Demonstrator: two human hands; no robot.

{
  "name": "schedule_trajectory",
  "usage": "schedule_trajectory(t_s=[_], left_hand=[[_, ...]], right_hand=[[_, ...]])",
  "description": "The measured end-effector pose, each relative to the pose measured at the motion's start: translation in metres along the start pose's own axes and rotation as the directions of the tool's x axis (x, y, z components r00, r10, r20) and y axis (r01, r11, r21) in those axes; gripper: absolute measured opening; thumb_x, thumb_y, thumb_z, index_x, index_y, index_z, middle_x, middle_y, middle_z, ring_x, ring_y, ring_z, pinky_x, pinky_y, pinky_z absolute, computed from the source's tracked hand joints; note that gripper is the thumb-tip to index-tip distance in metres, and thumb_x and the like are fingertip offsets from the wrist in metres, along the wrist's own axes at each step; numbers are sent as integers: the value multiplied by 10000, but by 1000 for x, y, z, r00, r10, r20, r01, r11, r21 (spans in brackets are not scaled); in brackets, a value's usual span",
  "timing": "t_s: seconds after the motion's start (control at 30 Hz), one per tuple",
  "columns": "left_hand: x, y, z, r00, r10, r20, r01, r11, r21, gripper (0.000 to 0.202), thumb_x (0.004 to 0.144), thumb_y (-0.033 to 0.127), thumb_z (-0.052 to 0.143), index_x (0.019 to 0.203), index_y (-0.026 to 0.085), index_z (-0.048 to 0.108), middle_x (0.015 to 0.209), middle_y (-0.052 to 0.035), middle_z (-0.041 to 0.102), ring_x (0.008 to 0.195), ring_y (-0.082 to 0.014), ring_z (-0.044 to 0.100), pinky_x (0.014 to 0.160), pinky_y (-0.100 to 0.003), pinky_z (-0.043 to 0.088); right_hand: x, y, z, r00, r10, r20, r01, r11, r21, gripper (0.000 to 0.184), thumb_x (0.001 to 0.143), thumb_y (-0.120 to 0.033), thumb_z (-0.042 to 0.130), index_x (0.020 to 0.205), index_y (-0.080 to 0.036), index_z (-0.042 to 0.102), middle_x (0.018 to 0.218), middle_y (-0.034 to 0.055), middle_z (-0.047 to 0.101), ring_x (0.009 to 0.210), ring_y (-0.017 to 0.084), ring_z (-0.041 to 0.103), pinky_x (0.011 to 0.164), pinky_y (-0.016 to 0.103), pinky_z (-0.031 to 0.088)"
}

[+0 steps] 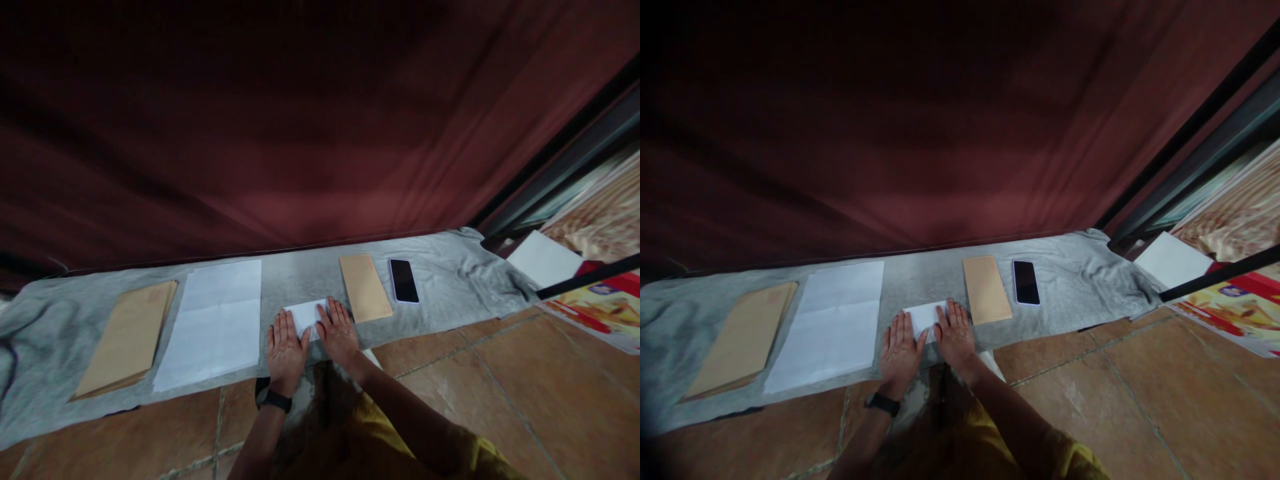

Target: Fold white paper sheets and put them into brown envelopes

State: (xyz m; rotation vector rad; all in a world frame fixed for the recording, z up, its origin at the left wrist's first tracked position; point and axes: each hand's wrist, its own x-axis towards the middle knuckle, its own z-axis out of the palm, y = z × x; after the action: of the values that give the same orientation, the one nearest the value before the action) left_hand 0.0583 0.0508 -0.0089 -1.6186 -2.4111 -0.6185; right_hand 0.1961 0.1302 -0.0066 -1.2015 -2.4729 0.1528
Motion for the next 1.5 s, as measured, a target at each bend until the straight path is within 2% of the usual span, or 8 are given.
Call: schedule_trajectory(t_s=[0.23, 0.43, 0.6, 0.83, 0.97, 1.27, 1.4, 1.5], left_hand=[[-10, -9, -7, 1000, 11, 18, -11, 1000, -28, 645, 1020, 422, 345, 1555, 66, 285, 1567, -232, 407, 1472, -324, 371, 1191, -544, 329], [-16, -15, -10, 1000, -2, 11, 3, 999, -49, 565, 1012, 287, 357, 1530, 62, 331, 1535, -236, 451, 1467, -317, 380, 1171, -539, 370], [-19, -5, -25, 1000, 27, -13, -27, 999, -20, 574, 999, 193, 341, 1554, 66, 274, 1569, -239, 397, 1506, -322, 301, 1180, -547, 357], [-46, 24, -25, 961, 242, 136, -236, 970, -56, 598, 1008, 318, 391, 1563, 122, 289, 1601, -141, 389, 1519, -251, 285, 1219, -478, 345], [-53, 24, -22, 960, 227, 162, -226, 974, -24, 647, 1000, 398, 419, 1554, 83, 301, 1597, -178, 378, 1510, -267, 304, 1215, -484, 349], [-59, 8, -38, 970, 182, 163, -193, 980, 54, 673, 998, 398, 408, 1566, 68, 262, 1593, -191, 373, 1514, -280, 292, 1230, -513, 304], [-56, 16, -38, 966, 179, 186, -197, 977, 78, 696, 986, 398, 425, 1550, 18, 273, 1602, -225, 338, 1523, -302, 260, 1240, -523, 275], [-53, 32, -34, 943, 233, 240, -253, 966, 54, 671, 970, 314, 435, 1558, 40, 266, 1627, -189, 306, 1536, -280, 219, 1256, -489, 255]], right_hand=[[-2, 0, -1, 1000, -4, 14, 4, 1000, 8, 696, 978, -526, 528, 1558, -177, 364, 1638, 177, 281, 1479, 364, 312, 1183, 531, 290], [0, 0, -4, 999, 2, 44, 0, 1000, -30, 692, 974, -541, 525, 1546, -175, 393, 1641, 174, 274, 1472, 353, 327, 1192, 519, 260], [-1, 0, -7, 999, -10, 40, 11, 999, -35, 679, 973, -530, 532, 1537, -172, 411, 1633, 180, 291, 1480, 347, 316, 1186, 499, 275], [-1, 1, -6, 999, -17, 39, 18, 1000, -24, 649, 970, -453, 558, 1539, -181, 407, 1623, 167, 322, 1488, 334, 306, 1187, 493, 283], [-1, 1, -8, 999, -29, 33, 30, 999, -32, 591, 1004, -421, 506, 1533, -177, 414, 1619, 176, 325, 1488, 328, 308, 1181, 492, 292], [-2, 1, -12, 999, -24, 45, 26, 998, -49, 540, 1025, -371, 471, 1529, -182, 424, 1619, 167, 330, 1476, 323, 334, 1176, 485, 299], [-2, 3, -13, 998, -24, 60, 27, 999, -47, 536, 1023, -363, 478, 1529, -193, 428, 1621, 152, 334, 1461, 317, 360, 1180, 483, 293], [-2, 4, -12, 998, -19, 64, 22, 999, -49, 527, 1025, -365, 476, 1525, -203, 435, 1622, 145, 334, 1463, 313, 358, 1180, 487, 291]])
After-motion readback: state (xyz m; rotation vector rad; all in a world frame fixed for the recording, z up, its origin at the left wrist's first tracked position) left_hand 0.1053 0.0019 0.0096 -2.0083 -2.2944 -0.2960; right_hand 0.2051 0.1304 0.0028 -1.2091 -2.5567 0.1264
